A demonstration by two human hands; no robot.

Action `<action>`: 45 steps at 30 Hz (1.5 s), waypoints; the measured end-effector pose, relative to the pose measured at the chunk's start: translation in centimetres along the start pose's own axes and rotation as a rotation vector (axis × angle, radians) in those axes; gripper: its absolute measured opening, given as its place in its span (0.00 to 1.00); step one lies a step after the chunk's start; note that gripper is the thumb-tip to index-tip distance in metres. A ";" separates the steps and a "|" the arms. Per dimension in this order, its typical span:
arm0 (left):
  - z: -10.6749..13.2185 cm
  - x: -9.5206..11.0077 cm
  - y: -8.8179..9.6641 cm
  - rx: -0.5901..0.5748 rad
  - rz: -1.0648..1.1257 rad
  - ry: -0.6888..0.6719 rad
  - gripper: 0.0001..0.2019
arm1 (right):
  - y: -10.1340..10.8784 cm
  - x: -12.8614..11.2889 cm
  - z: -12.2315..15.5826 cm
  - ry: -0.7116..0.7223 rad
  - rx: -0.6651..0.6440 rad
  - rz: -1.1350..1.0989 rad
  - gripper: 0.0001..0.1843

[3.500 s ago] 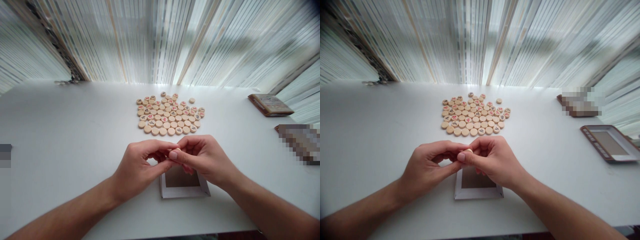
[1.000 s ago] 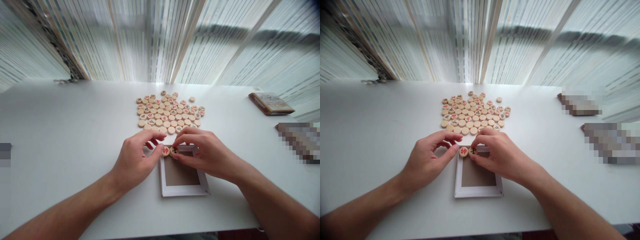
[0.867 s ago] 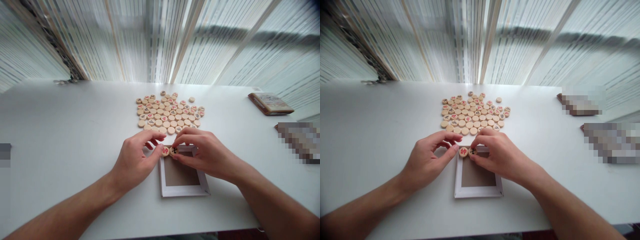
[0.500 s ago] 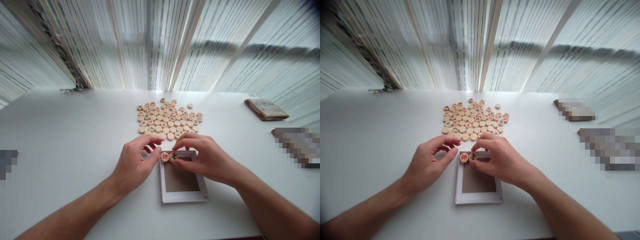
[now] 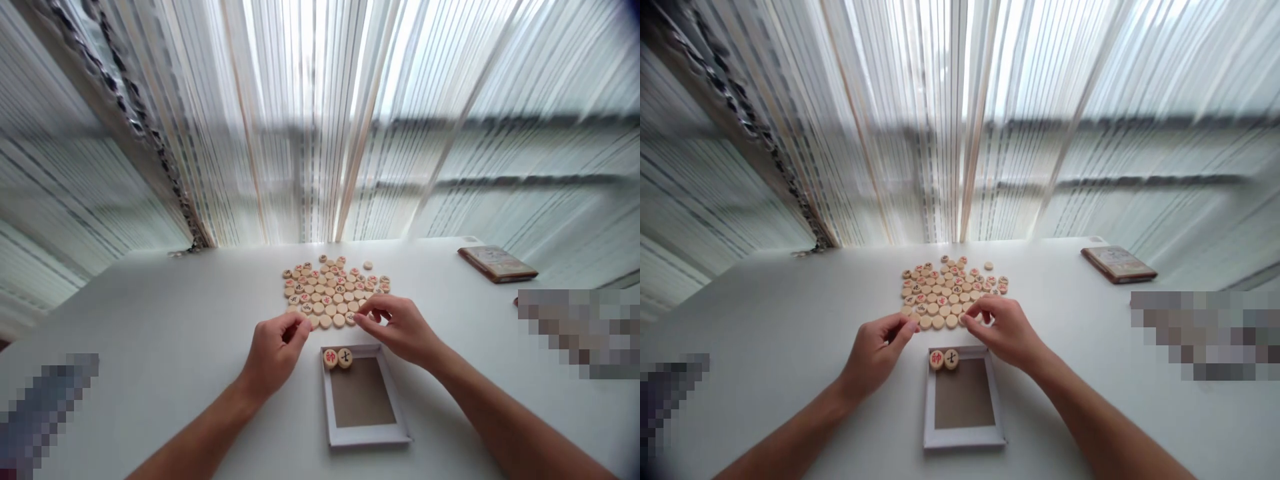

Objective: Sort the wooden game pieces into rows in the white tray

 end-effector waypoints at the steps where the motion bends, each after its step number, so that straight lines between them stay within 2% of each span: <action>1: -0.1 0.0 0.1 0.007 -0.005 -0.004 0.19 | 0.2 0.5 -0.2 -0.011 0.024 0.005 0.13; 8: -0.5 -0.1 -0.2 0.015 -0.019 -0.018 0.17 | 1.2 3.3 -0.7 -0.054 0.144 0.039 0.16; 14: -1.4 0.0 -0.2 0.057 -0.029 -0.012 0.18 | 1.3 3.5 -0.8 -0.061 0.180 0.046 0.15; 22: -3.2 1.2 0.2 0.023 -0.128 -0.044 0.14 | 1.4 4.1 -0.8 -0.067 0.195 0.043 0.15; 31: -3.9 -1.3 1.1 0.161 -0.236 -0.081 0.15 | 0.9 4.8 -1.6 -0.117 0.152 0.080 0.17; 35: -4.0 -2.1 1.5 0.155 -0.250 -0.079 0.13 | 0.6 4.5 -4.4 -0.144 0.069 0.139 0.13; 39: -4.3 -2.7 1.5 0.147 -0.259 -0.068 0.12 | -0.2 3.9 -9.0 -0.162 -0.001 0.221 0.11; 41: -4.4 -2.8 1.2 0.140 -0.264 -0.069 0.12 | -1.9 3.4 -11.3 -0.151 -0.075 0.254 0.13; 45: -4.4 -2.8 0.9 0.127 -0.274 -0.066 0.11 | -6.8 1.9 -15.0 -0.089 -0.209 0.299 0.18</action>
Point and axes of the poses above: each hand's wrist, its own z-axis away from the middle knuckle, its own y-axis out of the back of the hand, x = y × z, the point moved 10 cm from there along -z, towards the middle knuckle
